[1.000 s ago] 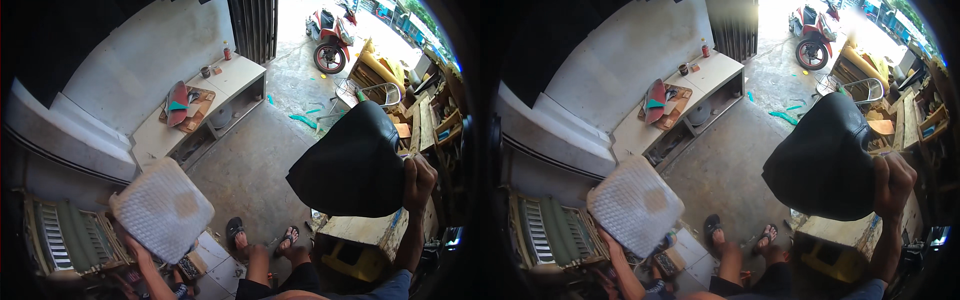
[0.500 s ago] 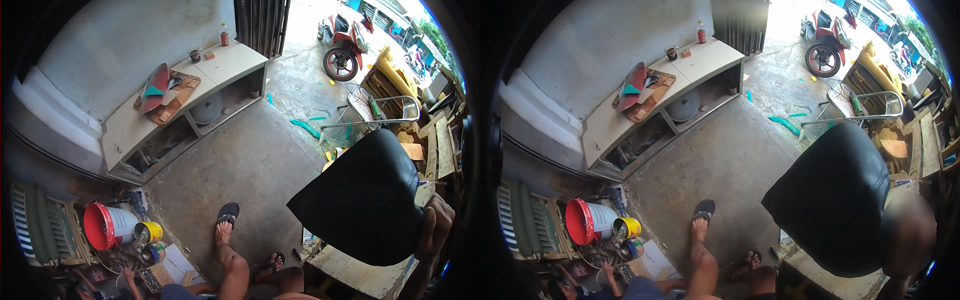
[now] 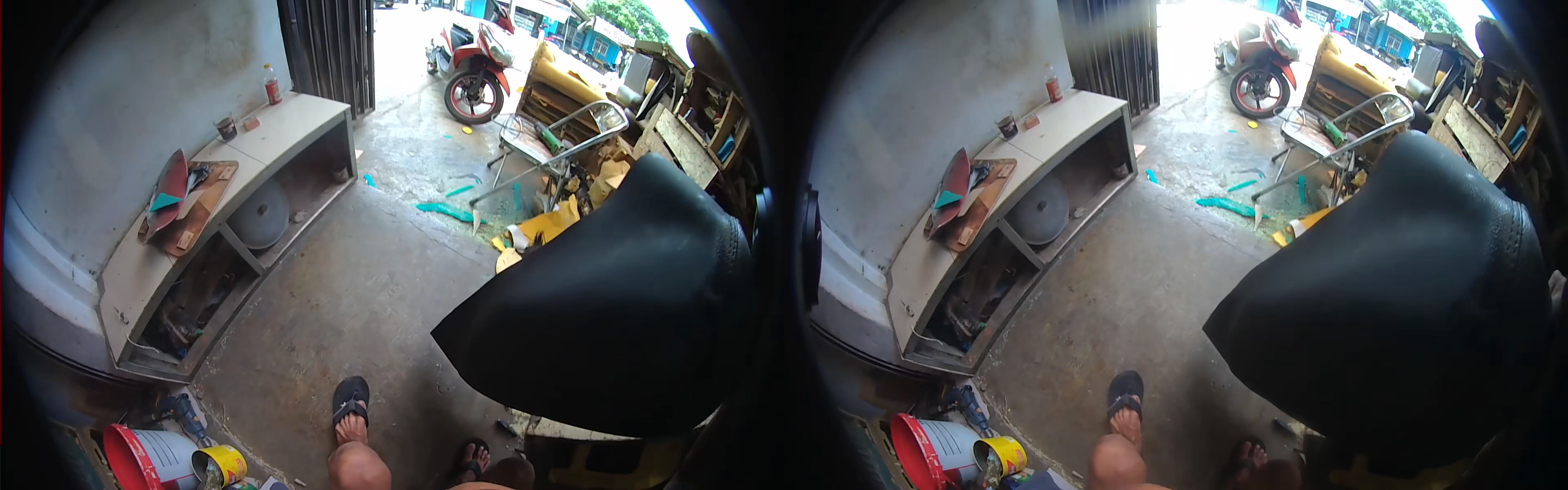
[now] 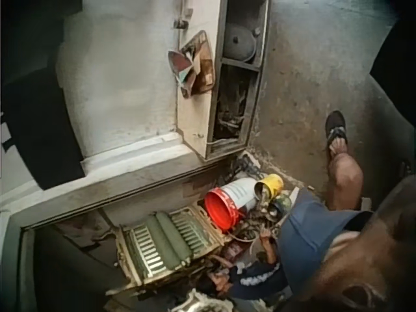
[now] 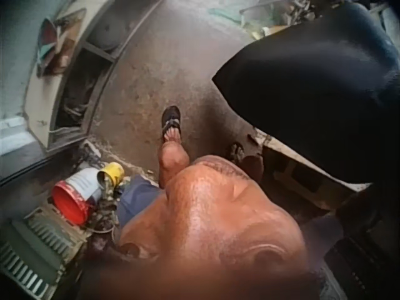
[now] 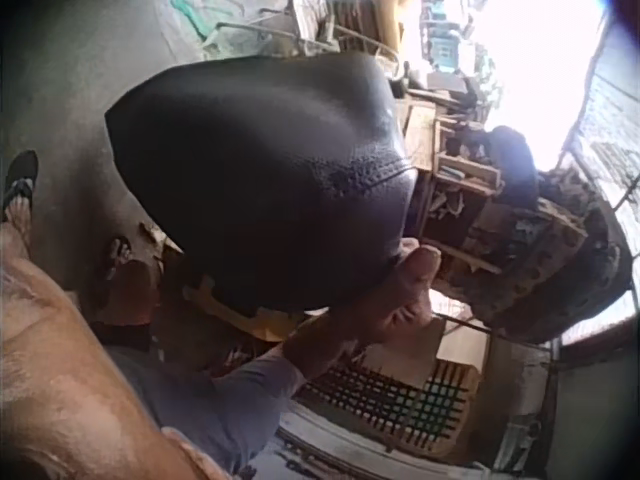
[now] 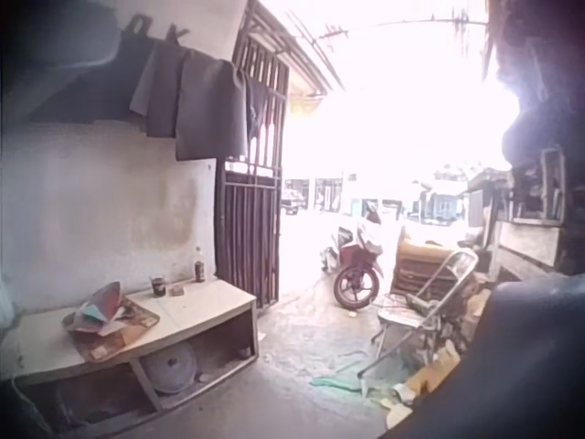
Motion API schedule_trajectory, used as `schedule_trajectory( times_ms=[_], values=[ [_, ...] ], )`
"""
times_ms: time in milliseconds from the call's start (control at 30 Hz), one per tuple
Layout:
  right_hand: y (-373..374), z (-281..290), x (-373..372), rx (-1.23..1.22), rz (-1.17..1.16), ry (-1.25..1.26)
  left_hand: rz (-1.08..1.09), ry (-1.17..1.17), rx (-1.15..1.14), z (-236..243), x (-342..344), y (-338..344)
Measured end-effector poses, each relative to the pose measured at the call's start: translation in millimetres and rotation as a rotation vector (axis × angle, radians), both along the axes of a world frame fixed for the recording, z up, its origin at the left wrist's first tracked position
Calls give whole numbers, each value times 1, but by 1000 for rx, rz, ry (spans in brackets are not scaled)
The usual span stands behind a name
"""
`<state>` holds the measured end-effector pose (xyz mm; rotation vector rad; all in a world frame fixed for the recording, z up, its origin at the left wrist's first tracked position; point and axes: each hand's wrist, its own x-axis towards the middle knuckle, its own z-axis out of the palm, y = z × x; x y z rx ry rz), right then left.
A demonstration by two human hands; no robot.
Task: The person reupholsters a motorcycle seat by stretching black fabric over a foam seat base and securing it with a pneumatic stapler.
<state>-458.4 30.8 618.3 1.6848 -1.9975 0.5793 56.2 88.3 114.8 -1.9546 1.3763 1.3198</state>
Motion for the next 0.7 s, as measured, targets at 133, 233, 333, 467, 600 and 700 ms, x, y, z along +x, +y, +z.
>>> schedule_trajectory(
  times_ms=[133, 233, 333, 467, 600, 700],
  values=[
    [12, -2, 5, -2, -72, 2, -28, 41, -17, -22, -5, -19],
    [26, 10, 14, -14, -101, 5, -53, 62, -27, -22, -4, -27],
    [47, 18, 19, -58, -109, -9, -91, 70, -45, -18, 8, -30],
    [79, 28, 29, -96, -110, -17, -155, 103, -118, -6, 29, -45],
    [117, 41, 39, -123, -137, -4, 259, 99, -924, 72, 28, -158],
    [146, 51, 44, -148, -151, -8, 276, 477, -1323, 198, -17, -203]
  ],
)
